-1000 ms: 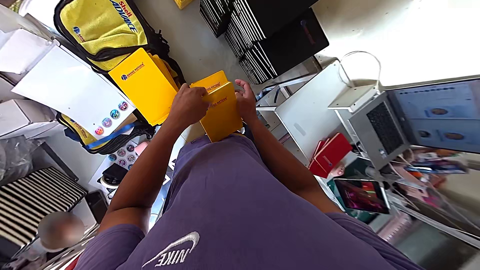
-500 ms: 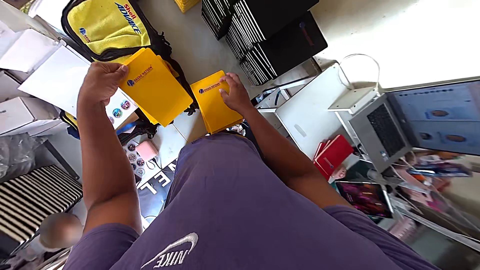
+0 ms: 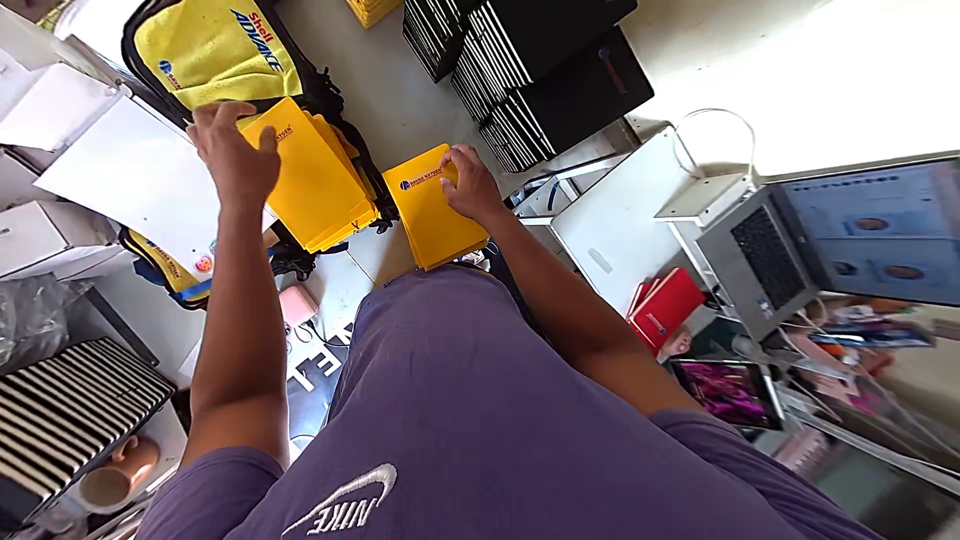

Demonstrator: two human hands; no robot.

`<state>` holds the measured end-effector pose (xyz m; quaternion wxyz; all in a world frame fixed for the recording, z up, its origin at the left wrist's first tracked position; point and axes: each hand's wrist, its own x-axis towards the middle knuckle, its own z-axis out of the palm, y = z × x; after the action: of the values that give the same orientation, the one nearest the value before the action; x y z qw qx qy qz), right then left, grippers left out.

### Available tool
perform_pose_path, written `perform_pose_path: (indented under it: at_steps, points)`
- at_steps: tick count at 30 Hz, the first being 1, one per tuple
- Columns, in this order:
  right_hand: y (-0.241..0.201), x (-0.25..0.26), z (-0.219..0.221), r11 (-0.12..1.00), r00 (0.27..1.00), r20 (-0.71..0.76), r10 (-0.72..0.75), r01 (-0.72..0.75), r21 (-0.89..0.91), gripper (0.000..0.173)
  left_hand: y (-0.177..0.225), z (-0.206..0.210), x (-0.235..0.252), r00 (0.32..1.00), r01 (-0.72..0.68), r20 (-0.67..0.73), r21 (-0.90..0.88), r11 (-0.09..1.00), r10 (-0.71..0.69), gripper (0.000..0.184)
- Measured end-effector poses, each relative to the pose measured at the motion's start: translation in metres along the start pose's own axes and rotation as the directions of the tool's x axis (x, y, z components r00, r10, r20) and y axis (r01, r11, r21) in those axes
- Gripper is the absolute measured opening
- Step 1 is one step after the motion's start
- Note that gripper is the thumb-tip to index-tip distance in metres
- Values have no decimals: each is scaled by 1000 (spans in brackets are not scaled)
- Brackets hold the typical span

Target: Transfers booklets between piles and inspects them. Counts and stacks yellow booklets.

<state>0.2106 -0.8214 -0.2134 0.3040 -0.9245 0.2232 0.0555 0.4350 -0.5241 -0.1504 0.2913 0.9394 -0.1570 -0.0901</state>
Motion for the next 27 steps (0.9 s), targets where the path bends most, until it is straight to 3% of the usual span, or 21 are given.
perform_pose_path:
  at_steps: [4, 7, 13, 20, 27]
  points:
    - [-2, 0, -1, 1000, 1000, 1, 1, -1, 4, 35, 59, 20, -34, 967, -206, 129, -114, 972, 221, 35]
    - [-1, 2, -2, 1000, 1000, 11, -15, 15, -2, 33, 85, 59, -60, 918, -264, 236, -237, 935, 319, 31]
    - [-4, 5, -8, 1000, 999, 48, 10, -9, -21, 30, 91, 131, -94, 906, -215, 306, -259, 941, 292, 39]
    - [1, 18, -9, 995, 994, 105, 24, -34, 89, 31, 106, 159, -81, 881, -227, 391, -148, 963, 268, 42]
    - [14, 21, -8, 983, 995, 87, -56, 40, 180, 31, 126, 181, -55, 873, -292, 367, -135, 947, 322, 27]
